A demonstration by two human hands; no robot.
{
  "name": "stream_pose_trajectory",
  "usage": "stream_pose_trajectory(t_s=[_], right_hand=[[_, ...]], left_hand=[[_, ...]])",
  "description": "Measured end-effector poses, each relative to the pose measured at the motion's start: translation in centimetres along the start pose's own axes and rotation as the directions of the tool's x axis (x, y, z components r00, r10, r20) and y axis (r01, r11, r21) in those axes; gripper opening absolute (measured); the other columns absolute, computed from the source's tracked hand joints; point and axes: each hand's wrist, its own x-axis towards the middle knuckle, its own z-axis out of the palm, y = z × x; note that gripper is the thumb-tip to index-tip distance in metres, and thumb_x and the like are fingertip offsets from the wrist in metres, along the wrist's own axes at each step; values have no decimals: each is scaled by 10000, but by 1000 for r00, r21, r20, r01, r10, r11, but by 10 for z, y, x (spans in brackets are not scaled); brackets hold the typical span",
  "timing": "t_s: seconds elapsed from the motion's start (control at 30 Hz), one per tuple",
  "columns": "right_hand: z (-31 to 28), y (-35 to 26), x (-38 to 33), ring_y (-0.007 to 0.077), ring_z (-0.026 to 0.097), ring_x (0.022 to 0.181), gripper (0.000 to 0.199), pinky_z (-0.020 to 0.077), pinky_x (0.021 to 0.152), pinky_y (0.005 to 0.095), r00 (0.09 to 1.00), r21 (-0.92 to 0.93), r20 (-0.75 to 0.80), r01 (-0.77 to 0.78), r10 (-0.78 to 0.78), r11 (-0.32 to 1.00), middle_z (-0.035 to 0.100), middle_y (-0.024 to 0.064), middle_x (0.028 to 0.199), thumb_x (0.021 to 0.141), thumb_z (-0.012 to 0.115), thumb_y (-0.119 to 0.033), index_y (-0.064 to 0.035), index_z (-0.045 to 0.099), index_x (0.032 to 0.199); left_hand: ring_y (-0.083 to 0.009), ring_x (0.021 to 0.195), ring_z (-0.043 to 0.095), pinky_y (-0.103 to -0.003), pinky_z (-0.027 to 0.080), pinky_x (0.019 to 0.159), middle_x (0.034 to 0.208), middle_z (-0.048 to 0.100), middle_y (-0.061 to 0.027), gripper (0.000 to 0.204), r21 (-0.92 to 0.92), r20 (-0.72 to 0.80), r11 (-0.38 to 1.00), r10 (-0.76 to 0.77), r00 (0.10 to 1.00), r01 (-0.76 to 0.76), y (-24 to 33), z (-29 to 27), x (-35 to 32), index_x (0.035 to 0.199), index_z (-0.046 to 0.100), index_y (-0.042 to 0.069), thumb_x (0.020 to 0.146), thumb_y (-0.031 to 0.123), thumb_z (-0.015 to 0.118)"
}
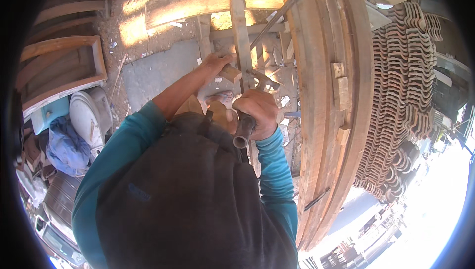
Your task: The person removes nails from wooden planks using pliers and a hammer before carrying a plank away.
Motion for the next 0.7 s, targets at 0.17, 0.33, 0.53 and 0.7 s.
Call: stream_pose_trajectory(t_s=[0.17,0.33,0.53,0.7], right_hand=[[-12,-16,-1,308,574,639,258,469,594,401,986,-56,162,50,-40,997,554,112,724,675,725,-107,-17,644,902],[-1,-29,-32,302,567,668,211,473,627,400,960,46,-220,-165,171,985,556,113,719,733,716,-121,-1,615,874],[12,-30,-35,261,558,606,241,495,631,438,979,-10,-166,118,-117,993,564,117,677,845,702,-212,2,591,826],[3,-32,-53,264,566,620,363,506,703,504,945,44,-327,5,10,999,576,135,705,896,669,-346,4,583,851]], left_hand=[[-261,905,685,-407,530,783,1016,715,-153,777,336,39,941,-63,997,46,38,9,22,1162,722,34,733,679,780],[-305,1041,662,-401,520,865,1144,702,-163,881,396,225,915,-21,974,-72,53,1,26,1247,684,15,689,685,810],[-185,854,643,-351,517,757,972,696,-83,754,211,275,974,21,961,-82,39,6,38,1110,717,-21,729,622,818],[-180,952,636,-345,515,826,1090,680,-79,738,183,311,979,27,950,-88,29,2,55,1225,653,4,763,555,819]])
